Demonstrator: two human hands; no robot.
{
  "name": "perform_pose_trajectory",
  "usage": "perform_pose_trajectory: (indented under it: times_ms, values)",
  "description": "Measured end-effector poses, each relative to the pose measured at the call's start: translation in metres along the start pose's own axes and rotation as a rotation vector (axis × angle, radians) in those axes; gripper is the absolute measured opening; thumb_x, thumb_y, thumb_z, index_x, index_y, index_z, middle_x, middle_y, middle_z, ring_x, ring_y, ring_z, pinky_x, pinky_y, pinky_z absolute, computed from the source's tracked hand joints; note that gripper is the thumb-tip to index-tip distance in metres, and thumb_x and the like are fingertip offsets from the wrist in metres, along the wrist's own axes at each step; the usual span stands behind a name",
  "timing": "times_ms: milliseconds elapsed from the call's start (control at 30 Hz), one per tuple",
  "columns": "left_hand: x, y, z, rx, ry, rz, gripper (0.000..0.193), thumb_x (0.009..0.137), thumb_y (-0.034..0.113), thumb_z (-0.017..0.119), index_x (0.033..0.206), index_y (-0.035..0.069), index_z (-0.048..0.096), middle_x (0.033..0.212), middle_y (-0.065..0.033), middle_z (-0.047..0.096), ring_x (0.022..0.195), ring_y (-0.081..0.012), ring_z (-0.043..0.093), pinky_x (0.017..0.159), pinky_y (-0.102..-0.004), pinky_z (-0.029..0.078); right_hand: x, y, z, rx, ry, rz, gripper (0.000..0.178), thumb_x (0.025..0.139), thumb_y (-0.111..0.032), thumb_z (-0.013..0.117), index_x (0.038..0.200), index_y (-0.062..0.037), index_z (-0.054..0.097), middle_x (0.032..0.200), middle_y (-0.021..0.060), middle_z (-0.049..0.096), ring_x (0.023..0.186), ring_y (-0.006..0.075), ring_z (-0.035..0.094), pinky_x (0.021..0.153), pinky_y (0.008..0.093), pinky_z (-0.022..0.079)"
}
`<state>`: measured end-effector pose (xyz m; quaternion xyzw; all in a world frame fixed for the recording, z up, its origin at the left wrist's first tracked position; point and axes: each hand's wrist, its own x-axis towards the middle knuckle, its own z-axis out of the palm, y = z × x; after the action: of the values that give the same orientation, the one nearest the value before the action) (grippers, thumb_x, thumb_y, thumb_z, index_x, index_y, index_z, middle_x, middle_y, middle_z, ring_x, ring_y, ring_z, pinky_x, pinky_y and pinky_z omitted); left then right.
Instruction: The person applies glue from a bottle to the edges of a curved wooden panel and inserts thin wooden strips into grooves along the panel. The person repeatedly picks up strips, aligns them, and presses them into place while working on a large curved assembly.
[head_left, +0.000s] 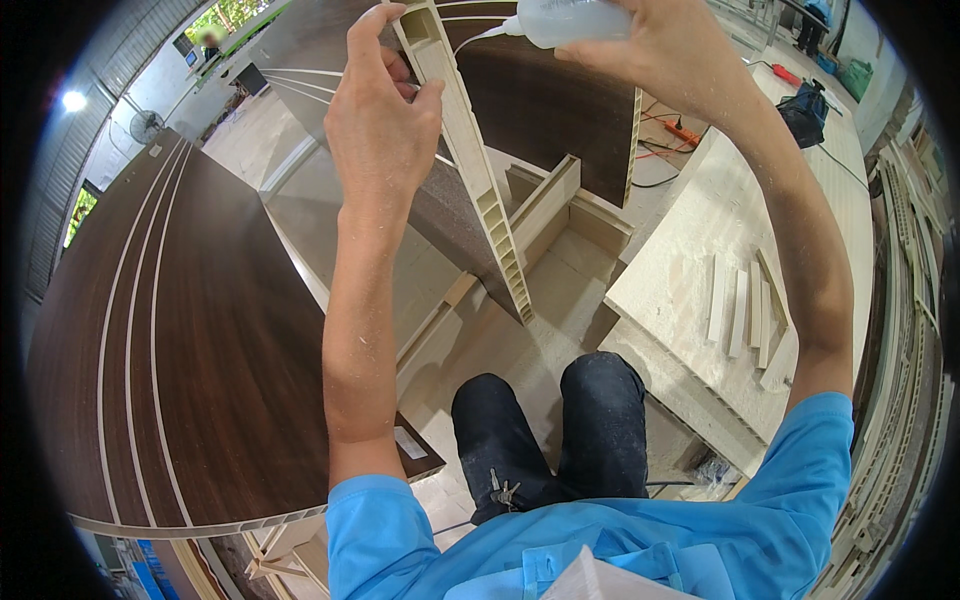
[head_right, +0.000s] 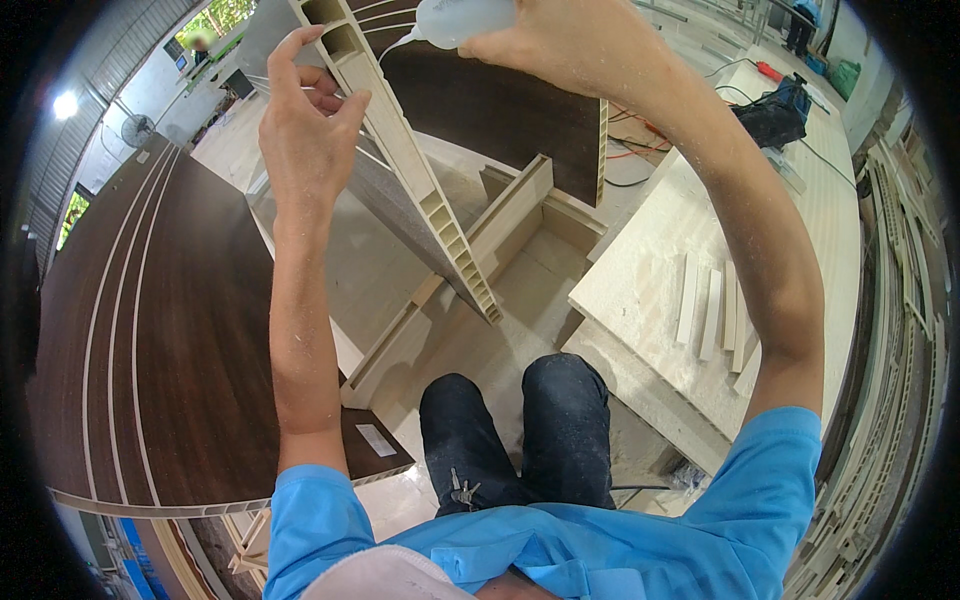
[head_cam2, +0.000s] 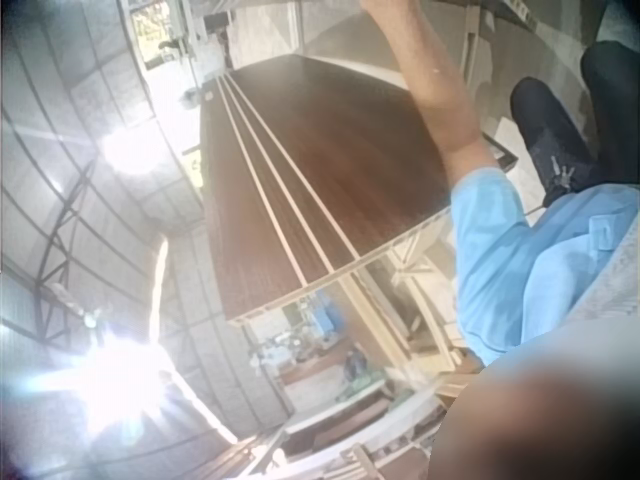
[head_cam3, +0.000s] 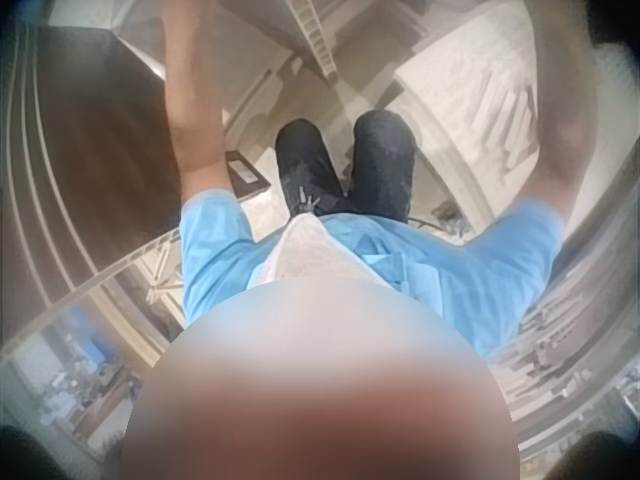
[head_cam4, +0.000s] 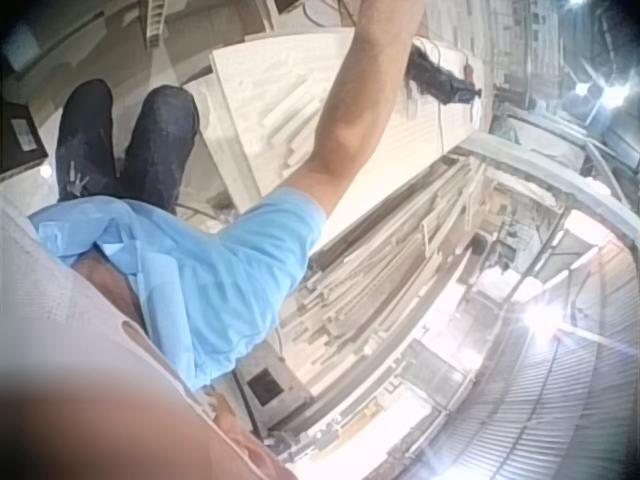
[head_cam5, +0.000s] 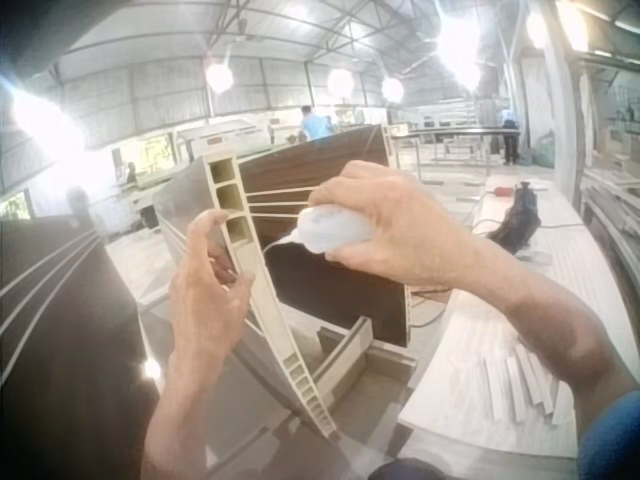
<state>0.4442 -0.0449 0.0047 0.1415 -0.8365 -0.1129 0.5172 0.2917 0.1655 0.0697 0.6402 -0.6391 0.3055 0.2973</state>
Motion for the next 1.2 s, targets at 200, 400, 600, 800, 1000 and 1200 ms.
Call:
perform_pose_trajectory:
  times_ms: [200, 400, 600, 800, 1000, 1200]
  values:
    - [0.001, 0.001, 0.0, 0.0, -0.003, -0.014, 0.073, 0.083, 0.006, 0.086, 0.148, 0.019, 0.056, 0.088, -0.0029, 0.068, 0.079, -0.0169, 0.072, 0.074, -0.0354, 0.061, 0.002, -0.001, 0.002, 0.027, 0.03, 0.051, 0.043, 0.085, -0.015, 0.08, 0.125, -0.0004, 0.072, 0.115, 0.0147, 0.069, 0.109, 0.0289, 0.067, 0.095, 0.0393, 0.056]
    - [0.001, -0.002, 0.001, -0.038, 0.006, -0.003, 0.073, 0.082, 0.005, 0.086, 0.148, 0.017, 0.056, 0.088, -0.0031, 0.069, 0.078, -0.0162, 0.072, 0.073, -0.0346, 0.06, -0.017, 0.002, 0.002, 0.012, 0.055, 0.145, 0.045, 0.084, -0.018, 0.081, 0.126, -0.0038, 0.073, 0.122, 0.0164, 0.07, 0.115, 0.0292, 0.068, 0.098, 0.038, 0.056]
    - [-0.002, 0.013, 0.003, -0.047, 0.08, 0.049, 0.072, 0.082, -0.004, 0.08, 0.147, 0.015, 0.055, 0.086, -0.0038, 0.062, 0.076, -0.0184, 0.067, 0.072, -0.0352, 0.057, -0.074, 0.017, 0.039, 0.124, 0.066, 0.138, 0.051, 0.081, -0.015, 0.086, 0.13, -0.0112, 0.072, 0.118, 0.009, 0.073, 0.105, 0.0294, 0.071, 0.094, 0.0371, 0.056]
    - [-0.003, 0.022, 0.006, -0.091, 0.109, -0.004, 0.073, 0.081, -0.011, 0.077, 0.146, 0.016, 0.055, 0.083, -0.004, 0.058, 0.074, -0.0172, 0.062, 0.069, -0.0347, 0.055, -0.115, 0.022, 0.074, 0.267, -0.04, 0.25, 0.05, 0.081, -0.015, 0.084, 0.13, -0.0115, 0.072, 0.115, 0.0103, 0.072, 0.106, 0.0318, 0.072, 0.094, 0.0411, 0.058]
    - [-0.002, 0.016, 0.006, -0.07, 0.115, 0.014, 0.074, 0.08, -0.011, 0.076, 0.146, 0.016, 0.055, 0.084, -0.0039, 0.057, 0.074, -0.0167, 0.062, 0.069, -0.0341, 0.055, -0.118, 0.024, 0.084, 0.245, -0.094, 0.26, 0.048, 0.081, -0.013, 0.083, 0.128, -0.0092, 0.072, 0.115, 0.0109, 0.071, 0.105, 0.0323, 0.071, 0.092, 0.0419, 0.059]
    - [0.004, 0.015, 0.002, -0.157, 0.06, -0.009, 0.074, 0.08, -0.011, 0.076, 0.145, 0.016, 0.055, 0.085, -0.0042, 0.057, 0.075, -0.017, 0.062, 0.069, -0.0343, 0.055, -0.115, 0.026, 0.088, 0.232, -0.1, 0.212, 0.047, 0.081, -0.012, 0.082, 0.127, -0.0086, 0.072, 0.114, 0.0114, 0.07, 0.106, 0.0325, 0.07, 0.092, 0.0428, 0.058]
